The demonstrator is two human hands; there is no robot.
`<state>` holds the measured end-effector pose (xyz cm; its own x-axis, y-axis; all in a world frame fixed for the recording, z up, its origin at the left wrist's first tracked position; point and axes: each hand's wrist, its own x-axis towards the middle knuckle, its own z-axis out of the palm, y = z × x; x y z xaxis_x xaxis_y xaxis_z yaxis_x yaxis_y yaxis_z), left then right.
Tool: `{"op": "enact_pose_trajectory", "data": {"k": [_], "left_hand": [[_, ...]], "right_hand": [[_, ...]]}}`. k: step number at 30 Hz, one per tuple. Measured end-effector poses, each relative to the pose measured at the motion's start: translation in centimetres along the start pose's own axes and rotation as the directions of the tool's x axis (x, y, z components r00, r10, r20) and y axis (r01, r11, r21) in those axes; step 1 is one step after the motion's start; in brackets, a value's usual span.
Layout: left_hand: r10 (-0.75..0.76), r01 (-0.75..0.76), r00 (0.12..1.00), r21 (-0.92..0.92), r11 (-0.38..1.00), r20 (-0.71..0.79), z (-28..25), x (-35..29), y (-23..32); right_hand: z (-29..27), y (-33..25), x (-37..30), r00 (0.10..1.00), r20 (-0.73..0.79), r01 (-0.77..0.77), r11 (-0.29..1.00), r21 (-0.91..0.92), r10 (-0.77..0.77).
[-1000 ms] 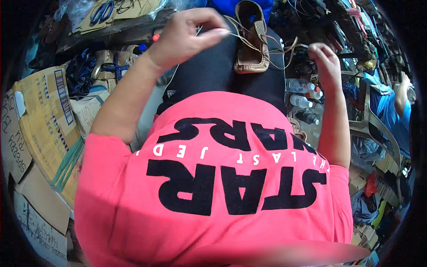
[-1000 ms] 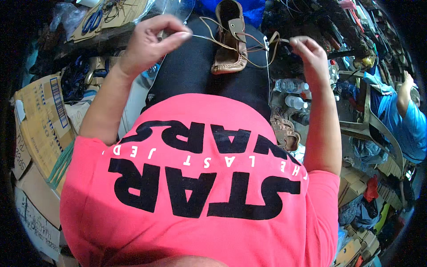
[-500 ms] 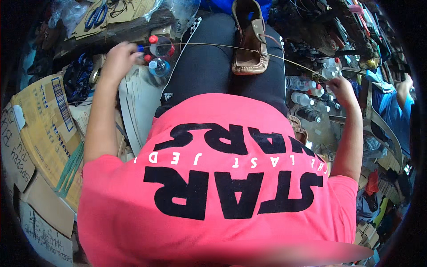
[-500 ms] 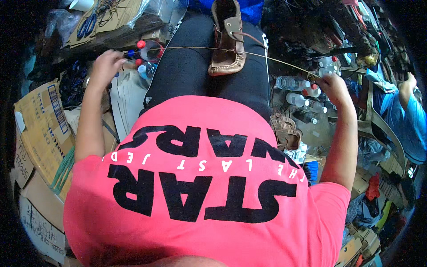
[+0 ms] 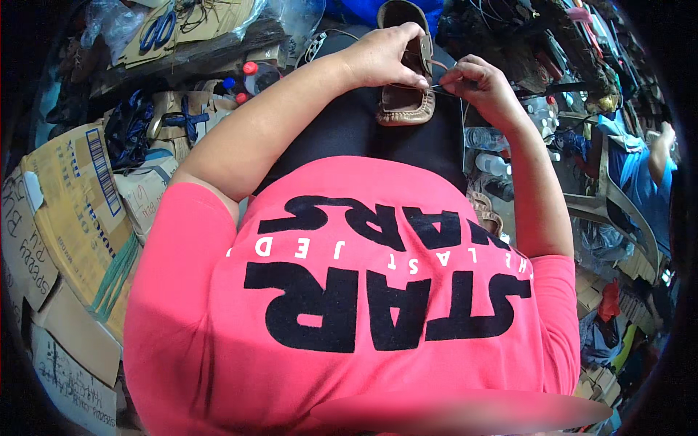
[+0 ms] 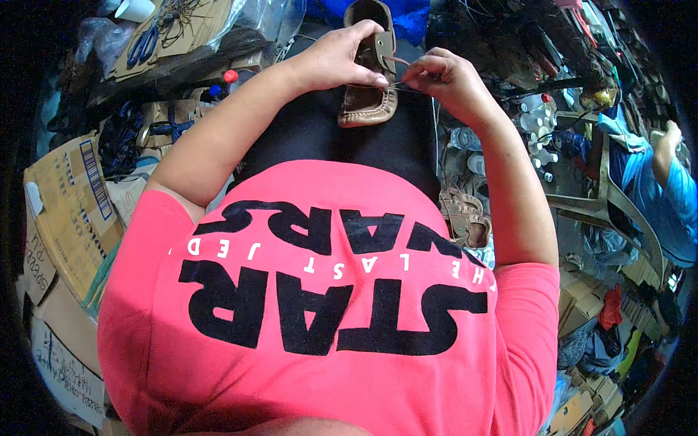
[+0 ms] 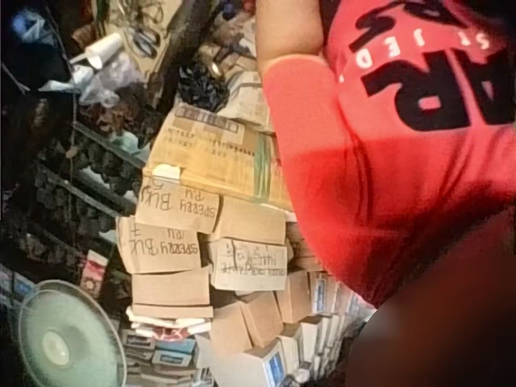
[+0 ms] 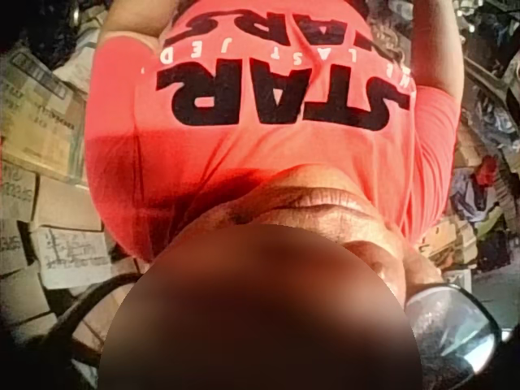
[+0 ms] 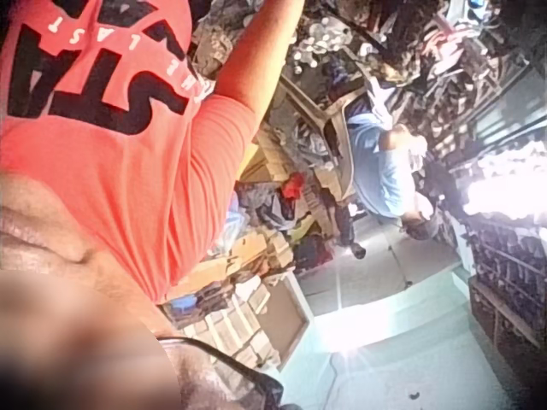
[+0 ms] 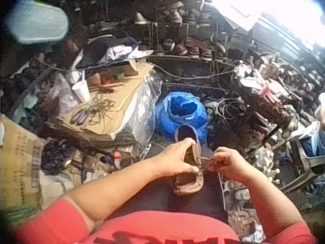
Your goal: Stitching the leather upper component of a shoe by hand.
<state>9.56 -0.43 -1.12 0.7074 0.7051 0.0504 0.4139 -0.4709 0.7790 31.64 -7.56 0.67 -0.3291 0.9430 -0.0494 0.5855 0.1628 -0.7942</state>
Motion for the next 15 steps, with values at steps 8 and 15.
{"op": "enact_pose_trajectory", "data": {"k": [8,15], "left_hand": [[-0.021,0.059,0.985,-0.222,0.973,0.172,0.9,0.7,-1.0],[-0.077,0.170,0.966,-0.378,0.910,0.248,1.3,0.9,-1.2]], "right_hand": [[-0.3,0.8,0.7,0.996,0.078,0.059,0.995,-0.079,-0.053],[1.2,1.7,-0.1,0.997,0.000,0.070,0.993,0.095,-0.071]]}}
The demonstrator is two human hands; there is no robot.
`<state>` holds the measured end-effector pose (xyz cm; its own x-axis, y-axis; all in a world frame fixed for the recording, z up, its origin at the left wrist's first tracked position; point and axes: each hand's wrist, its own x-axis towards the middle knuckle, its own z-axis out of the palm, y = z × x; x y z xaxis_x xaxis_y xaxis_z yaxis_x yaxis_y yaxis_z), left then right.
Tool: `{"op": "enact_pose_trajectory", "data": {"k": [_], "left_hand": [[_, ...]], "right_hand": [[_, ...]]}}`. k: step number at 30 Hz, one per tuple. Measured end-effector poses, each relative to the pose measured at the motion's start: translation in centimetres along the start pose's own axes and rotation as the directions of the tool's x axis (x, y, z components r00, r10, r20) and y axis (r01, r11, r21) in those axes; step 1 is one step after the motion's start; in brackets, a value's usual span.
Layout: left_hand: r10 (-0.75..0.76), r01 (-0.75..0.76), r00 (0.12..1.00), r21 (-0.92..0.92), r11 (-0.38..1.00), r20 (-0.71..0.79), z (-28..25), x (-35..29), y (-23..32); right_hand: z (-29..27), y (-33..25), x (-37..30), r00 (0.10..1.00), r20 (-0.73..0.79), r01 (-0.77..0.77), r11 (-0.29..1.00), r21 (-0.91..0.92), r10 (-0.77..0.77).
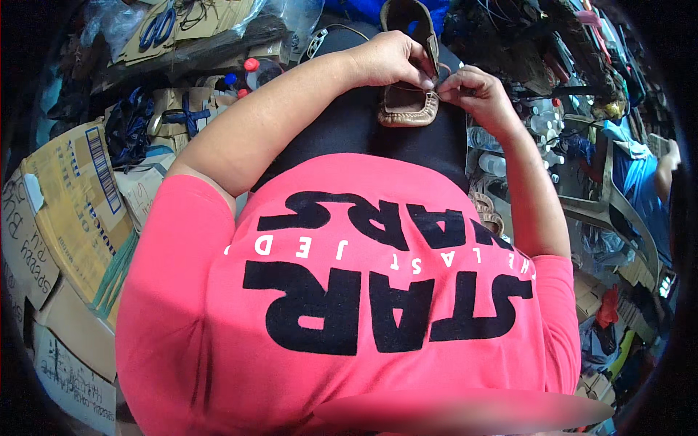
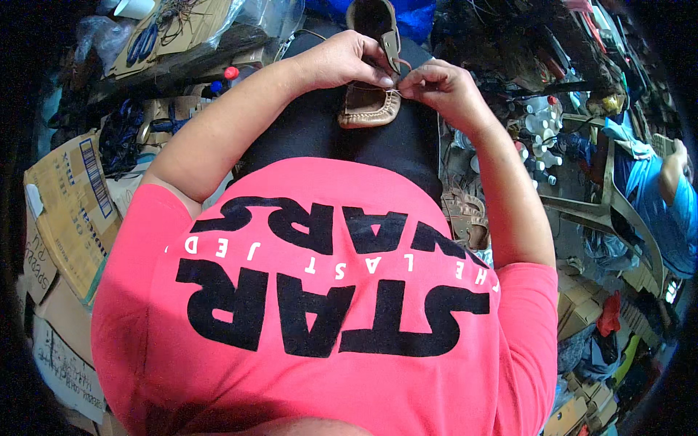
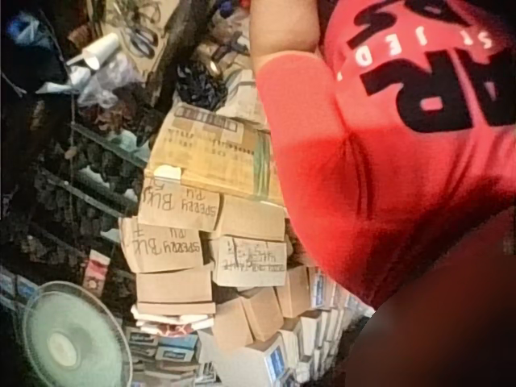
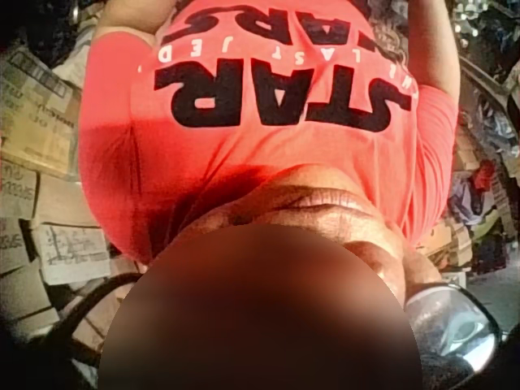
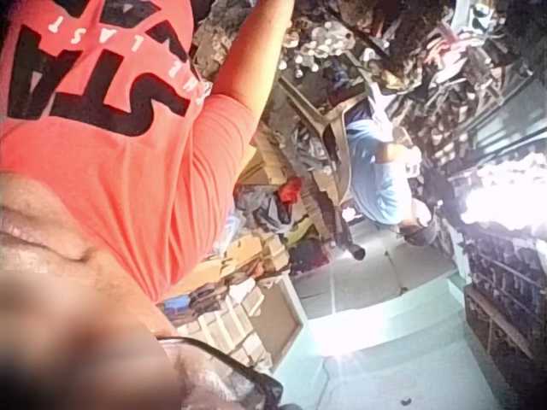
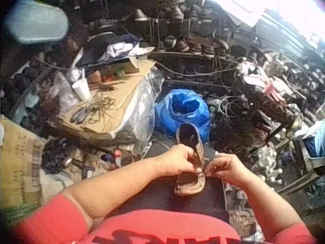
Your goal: Stitching the leather upper component of a shoe by hand.
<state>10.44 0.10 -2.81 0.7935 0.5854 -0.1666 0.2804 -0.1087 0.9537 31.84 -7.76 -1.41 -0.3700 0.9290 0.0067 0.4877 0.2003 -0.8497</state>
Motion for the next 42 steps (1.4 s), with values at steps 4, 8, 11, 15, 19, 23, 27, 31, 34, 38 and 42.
{"op": "enact_pose_trajectory", "data": {"k": [4,8,11,15,19,23,27,31,34,38,42], "left_hand": [[0.043,-0.052,0.993,0.078,0.996,0.108,-0.7,-0.2,0.2],[0.118,-0.169,0.971,0.252,0.953,0.206,-1.0,-0.2,0.5],[0.069,-0.147,0.968,0.322,0.935,0.243,-1.0,-0.3,1.2],[0.125,-0.209,0.959,0.332,0.920,0.255,-0.9,-0.5,0.8],[0.159,-0.256,0.958,0.463,0.849,0.238,-0.8,0.1,0.7],[0.153,-0.207,0.975,0.426,0.881,0.159,-1.1,0.8,0.2],[0.130,-0.161,0.987,0.478,0.864,0.097,-0.9,1.1,0.5],[0.467,-0.140,0.827,0.690,0.710,-0.313,1.0,-2.1,0.8],[0.370,-0.088,0.849,0.589,0.803,-0.377,2.0,-6.6,1.1],[0.148,-0.065,0.978,0.455,0.888,-0.148,-1.1,-11.7,1.6],[-0.367,0.370,0.927,0.381,0.847,-0.083,-5.1,-12.1,3.2]], "right_hand": [[1.3,-0.6,-1.6,0.992,-0.123,0.001,1.000,0.006,0.000],[1.6,-1.8,-2.4,0.983,-0.156,0.063,0.977,-0.204,-0.096],[1.6,-3.7,-2.4,0.984,-0.111,0.090,0.923,-0.375,-0.141],[1.2,-7.6,-0.8,0.988,0.152,0.140,0.621,-0.771,-0.034],[1.7,-6.6,0.7,0.974,0.216,0.215,0.577,-0.788,-0.068],[1.0,-5.4,0.0,0.991,0.115,0.122,0.785,-0.607,-0.065],[1.6,-4.5,0.5,0.997,0.054,0.080,0.808,-0.584,-0.059],[1.6,-2.3,-0.5,0.998,-0.059,0.019,0.952,-0.305,-0.039],[0.1,-2.2,-2.4,0.880,-0.020,-0.459,0.859,0.226,0.475],[-3.8,-1.5,-7.9,0.921,-0.257,0.109,0.440,0.891,0.292],[-7.4,2.9,-10.5,0.893,-0.259,-0.103,0.728,0.678,0.368]]}}
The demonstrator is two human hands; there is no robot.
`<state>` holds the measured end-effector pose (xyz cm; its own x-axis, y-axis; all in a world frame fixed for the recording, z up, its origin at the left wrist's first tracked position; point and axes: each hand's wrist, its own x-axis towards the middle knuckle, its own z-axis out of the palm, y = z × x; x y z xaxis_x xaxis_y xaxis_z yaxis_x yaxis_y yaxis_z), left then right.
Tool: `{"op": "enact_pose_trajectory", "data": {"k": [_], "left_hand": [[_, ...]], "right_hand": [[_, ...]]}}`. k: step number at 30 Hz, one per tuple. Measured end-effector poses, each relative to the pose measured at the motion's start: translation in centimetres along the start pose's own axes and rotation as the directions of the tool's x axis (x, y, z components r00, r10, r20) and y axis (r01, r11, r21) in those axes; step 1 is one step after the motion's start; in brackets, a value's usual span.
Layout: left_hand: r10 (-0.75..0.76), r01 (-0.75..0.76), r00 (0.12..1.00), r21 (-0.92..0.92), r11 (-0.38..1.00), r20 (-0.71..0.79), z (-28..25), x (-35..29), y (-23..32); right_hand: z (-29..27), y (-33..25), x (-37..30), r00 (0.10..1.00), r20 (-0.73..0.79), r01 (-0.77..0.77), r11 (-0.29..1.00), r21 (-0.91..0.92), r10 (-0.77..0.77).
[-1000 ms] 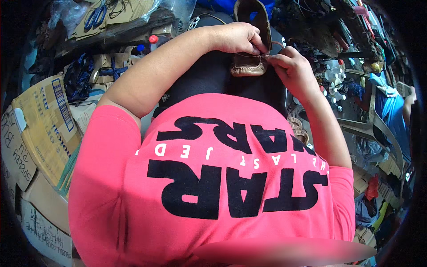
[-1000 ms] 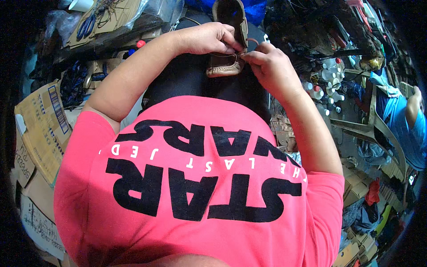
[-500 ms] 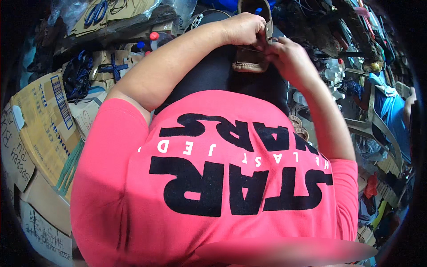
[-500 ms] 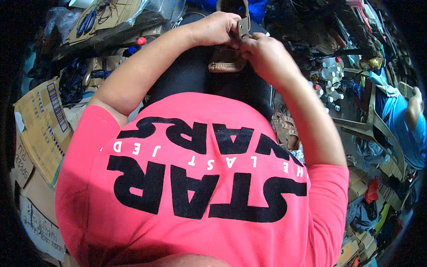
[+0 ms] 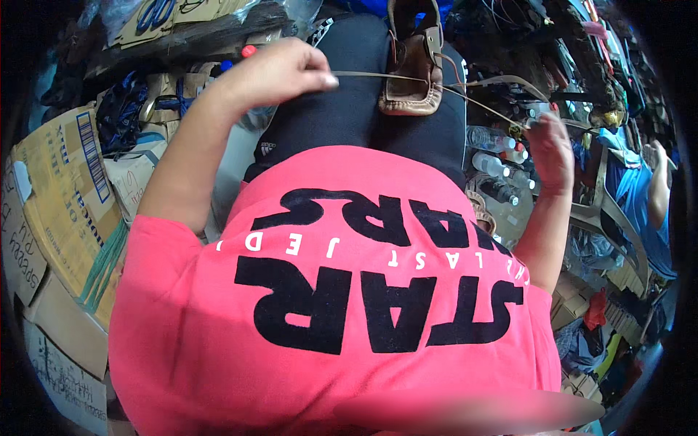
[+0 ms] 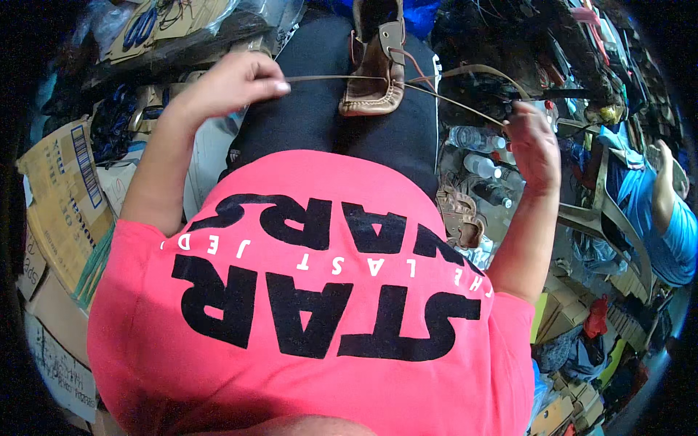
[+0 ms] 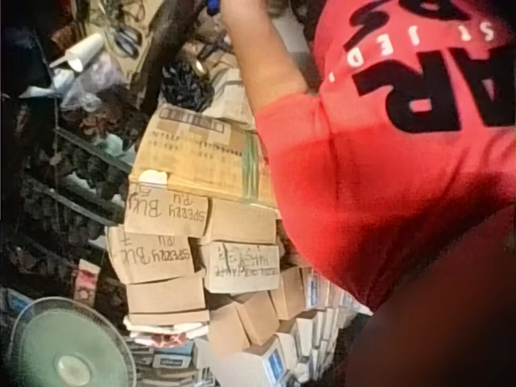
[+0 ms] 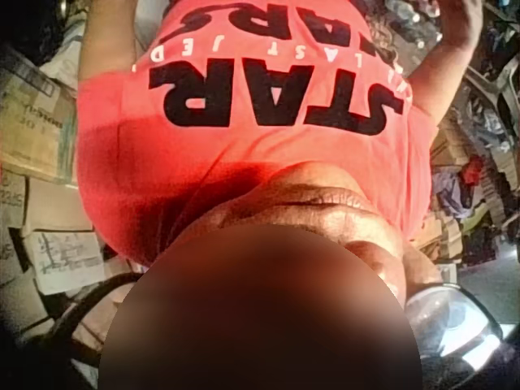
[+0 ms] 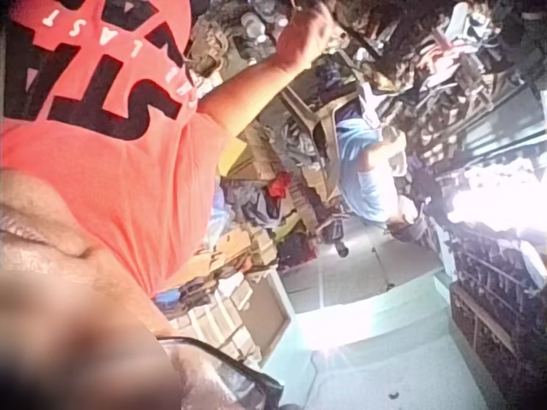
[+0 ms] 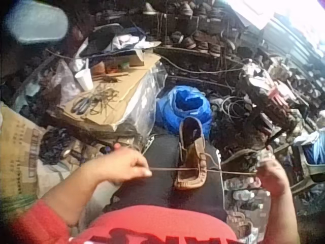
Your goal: Stitching the leather upper component of a shoe by hand.
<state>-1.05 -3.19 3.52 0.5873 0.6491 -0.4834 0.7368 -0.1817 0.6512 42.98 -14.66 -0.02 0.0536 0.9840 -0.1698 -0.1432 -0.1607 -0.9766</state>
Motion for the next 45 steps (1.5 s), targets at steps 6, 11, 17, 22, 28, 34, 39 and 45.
{"op": "enact_pose_trajectory", "data": {"k": [6,11,17,22,28,34,39,45], "left_hand": [[0.304,-0.534,0.846,-0.682,0.500,-0.439,2.1,4.5,2.2],[0.385,-0.030,0.907,-0.936,-0.352,-0.174,3.0,7.1,0.0],[0.034,-0.279,0.960,-0.946,0.163,-0.277,1.5,5.9,0.3],[-0.003,-0.144,0.895,-0.294,0.945,-0.447,-1.8,6.9,-3.2],[0.464,-0.458,0.776,0.125,0.880,-0.427,3.8,11.6,2.9],[0.487,-0.497,0.851,0.001,0.868,-0.195,4.4,13.2,3.7],[0.475,-0.488,0.866,-0.061,0.871,-0.153,4.9,13.5,3.6],[0.454,-0.457,0.877,0.017,0.889,-0.160,4.4,13.2,3.8]], "right_hand": [[6.1,4.4,2.3,0.995,0.041,-0.018,0.555,-0.832,0.094],[4.4,6.8,2.2,0.969,0.226,0.242,0.221,-0.945,-0.095],[1.9,9.9,-0.5,0.997,-0.009,-0.066,0.778,-0.625,0.077],[1.4,5.2,-0.6,0.908,-0.369,-0.231,0.972,-0.047,0.198],[12.0,-2.5,4.1,0.854,0.404,0.506,0.344,-0.791,-0.327],[14.3,-1.8,5.9,0.770,0.637,0.636,0.088,-0.766,-0.023],[13.8,-1.4,4.4,0.792,0.611,0.587,0.283,-0.758,-0.005],[11.6,-2.7,-0.9,0.957,0.288,0.215,0.631,-0.746,0.015]]}}
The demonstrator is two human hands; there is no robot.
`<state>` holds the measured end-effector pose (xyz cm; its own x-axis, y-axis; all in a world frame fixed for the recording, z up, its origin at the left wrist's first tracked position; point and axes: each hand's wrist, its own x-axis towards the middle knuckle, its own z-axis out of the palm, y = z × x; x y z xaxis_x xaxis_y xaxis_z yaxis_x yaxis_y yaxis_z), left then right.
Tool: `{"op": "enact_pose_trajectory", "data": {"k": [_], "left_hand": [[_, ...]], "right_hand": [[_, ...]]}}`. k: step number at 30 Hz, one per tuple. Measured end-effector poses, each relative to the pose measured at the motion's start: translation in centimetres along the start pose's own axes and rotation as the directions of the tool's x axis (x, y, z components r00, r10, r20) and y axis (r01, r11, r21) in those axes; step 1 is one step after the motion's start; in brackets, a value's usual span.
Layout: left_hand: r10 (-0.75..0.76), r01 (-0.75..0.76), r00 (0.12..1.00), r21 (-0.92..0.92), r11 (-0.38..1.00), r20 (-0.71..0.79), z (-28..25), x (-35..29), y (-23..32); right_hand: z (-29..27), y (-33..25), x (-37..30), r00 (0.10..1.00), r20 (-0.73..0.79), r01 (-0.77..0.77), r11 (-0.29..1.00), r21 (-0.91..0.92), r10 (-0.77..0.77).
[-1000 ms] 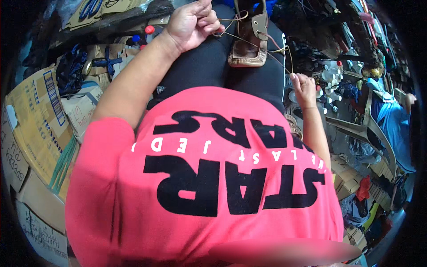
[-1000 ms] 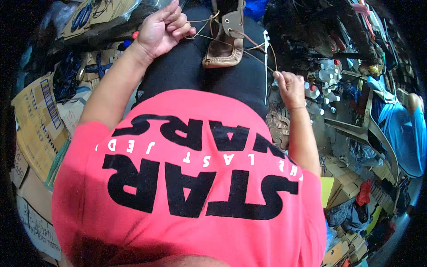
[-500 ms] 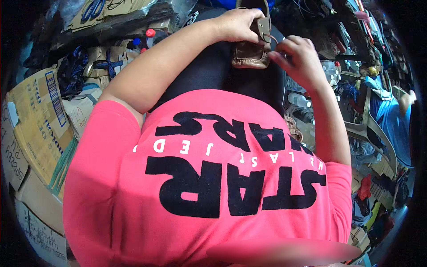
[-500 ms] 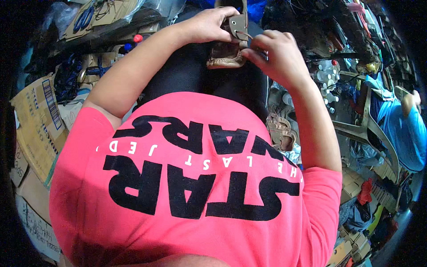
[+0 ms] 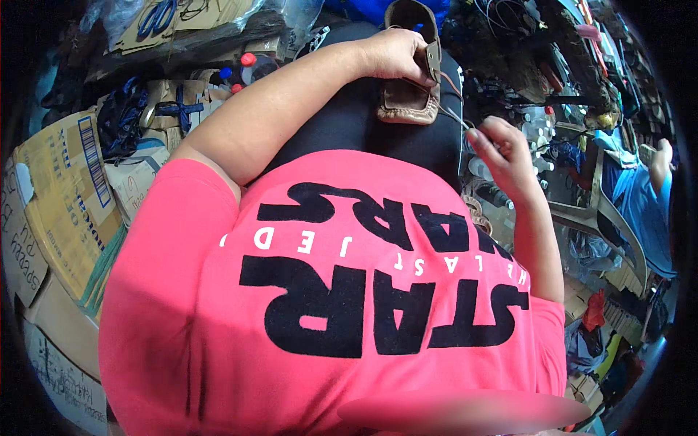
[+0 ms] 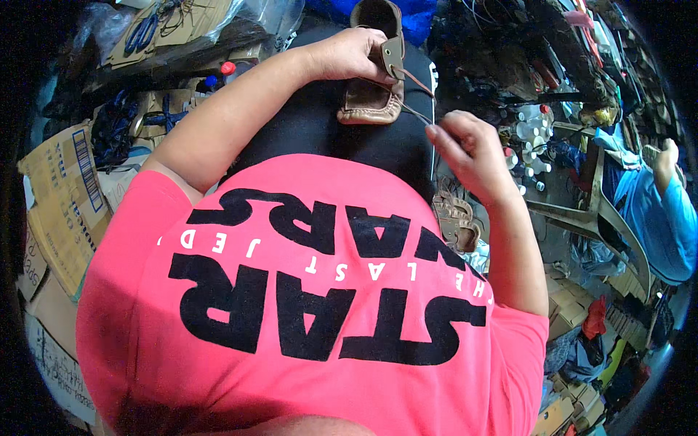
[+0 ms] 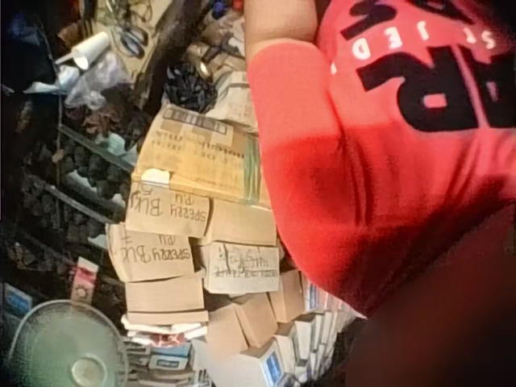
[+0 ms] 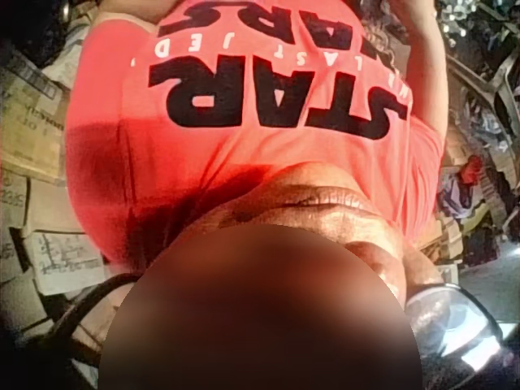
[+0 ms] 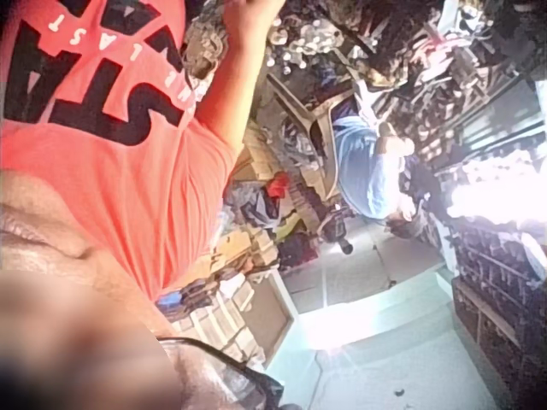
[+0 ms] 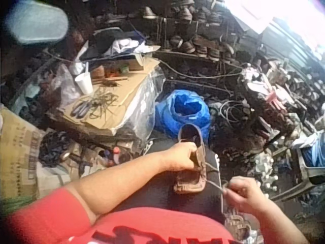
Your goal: Stitching the leather upper component of a shoe by hand.
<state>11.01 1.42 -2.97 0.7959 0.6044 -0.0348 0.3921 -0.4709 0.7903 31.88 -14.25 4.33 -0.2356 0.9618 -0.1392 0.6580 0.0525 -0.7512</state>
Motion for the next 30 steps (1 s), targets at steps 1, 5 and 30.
{"op": "enact_pose_trajectory", "data": {"k": [1,5,30], "left_hand": [[-0.041,0.049,0.998,-0.152,0.987,0.053,-0.4,-0.3,0.2],[-0.019,0.112,0.981,-0.482,0.869,0.194,-0.8,0.0,0.5],[-0.025,0.107,0.960,-0.281,0.954,0.279,-1.7,1.4,0.9]], "right_hand": [[-0.2,-0.3,-0.2,0.996,-0.029,-0.079,0.997,0.011,0.079],[0.4,0.1,1.2,0.992,-0.125,0.036,0.999,0.027,-0.033],[0.1,-1.7,4.8,0.998,-0.020,0.039,0.910,-0.413,-0.052]]}}
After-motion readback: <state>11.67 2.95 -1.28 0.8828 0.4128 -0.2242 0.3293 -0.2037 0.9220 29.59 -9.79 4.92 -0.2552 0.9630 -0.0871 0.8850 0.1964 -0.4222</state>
